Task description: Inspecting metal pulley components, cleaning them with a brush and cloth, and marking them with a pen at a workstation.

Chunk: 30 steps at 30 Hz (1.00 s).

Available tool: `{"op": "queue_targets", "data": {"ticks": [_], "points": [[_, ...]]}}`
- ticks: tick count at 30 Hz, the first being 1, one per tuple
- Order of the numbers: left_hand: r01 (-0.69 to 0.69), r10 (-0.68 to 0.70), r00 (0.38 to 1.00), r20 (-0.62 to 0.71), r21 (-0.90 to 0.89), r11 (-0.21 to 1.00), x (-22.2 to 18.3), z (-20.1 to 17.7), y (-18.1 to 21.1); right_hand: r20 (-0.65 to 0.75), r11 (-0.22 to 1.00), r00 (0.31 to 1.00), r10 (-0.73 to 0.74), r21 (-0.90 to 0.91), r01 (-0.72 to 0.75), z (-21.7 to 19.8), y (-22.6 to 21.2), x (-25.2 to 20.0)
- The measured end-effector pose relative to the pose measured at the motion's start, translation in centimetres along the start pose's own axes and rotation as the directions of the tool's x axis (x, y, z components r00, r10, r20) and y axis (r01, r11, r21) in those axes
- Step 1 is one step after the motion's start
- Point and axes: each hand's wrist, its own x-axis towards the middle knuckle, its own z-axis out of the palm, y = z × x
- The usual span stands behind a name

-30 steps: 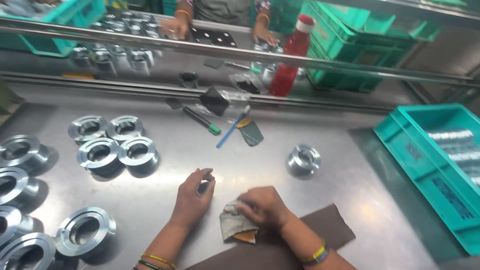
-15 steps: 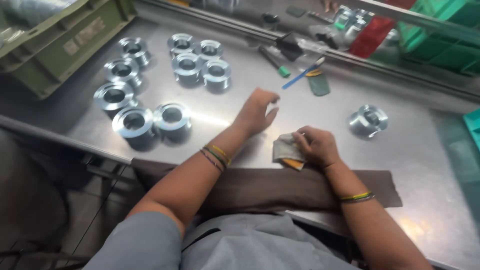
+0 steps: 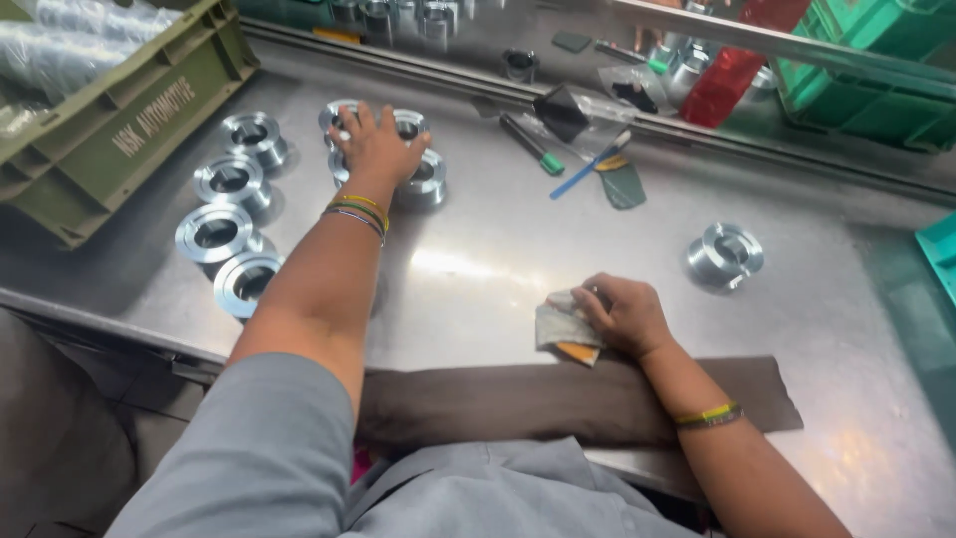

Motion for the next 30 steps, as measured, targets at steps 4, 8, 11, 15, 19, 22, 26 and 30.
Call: {"op": "queue_targets", "data": {"ticks": [4,8,11,15,19,22,26,30], "points": [[0.095,-0.116,0.978,0.171,0.129,0.987,-0.8,-0.4,-0.2,0.021,0.998,0.999,0.039,0.052,-0.04,0.3,0.4,0.2],[0.065,-0.099,0.976,0.193,0.172,0.983,-1.2,-0.6,-0.5,0.048,0.991,0.994,0.103,0.079,-0.106,0.1,0.4,0.5],[0.034,-0.078,0.969,0.234,0.186,0.982,-2.2,-1.1,-0.1,0.058,0.992,0.994,0.091,0.081,-0.096,-0.2,0.3,0.7],[0.016,-0.064,0.96,0.273,0.175,0.985,-4.8,-0.9,0.3,0.077,0.987,0.989,0.123,0.093,-0.13,0.1,0.4,0.7],[-0.031,-0.003,0.957,0.29,0.111,0.993,-6.7,1.2,0.7,-0.039,0.987,0.999,0.012,0.161,-0.006,0.8,2.6,0.0],[-0.232,0.221,0.971,0.093,0.13,0.964,-9.2,2.0,1.5,-0.32,0.978,0.946,0.045,0.205,0.022,-0.7,0.6,0.1],[-0.307,0.304,0.952,0.046,0.081,0.948,-14.2,-0.6,4.3,-0.418,0.971,0.876,0.239,0.103,-0.216,-1.2,4.1,-0.1],[-0.373,0.362,0.928,0.091,0.202,0.906,-14.1,0.5,4.3,-0.418,0.935,0.837,0.354,0.156,-0.318,-1.3,8.7,-0.3]]}}
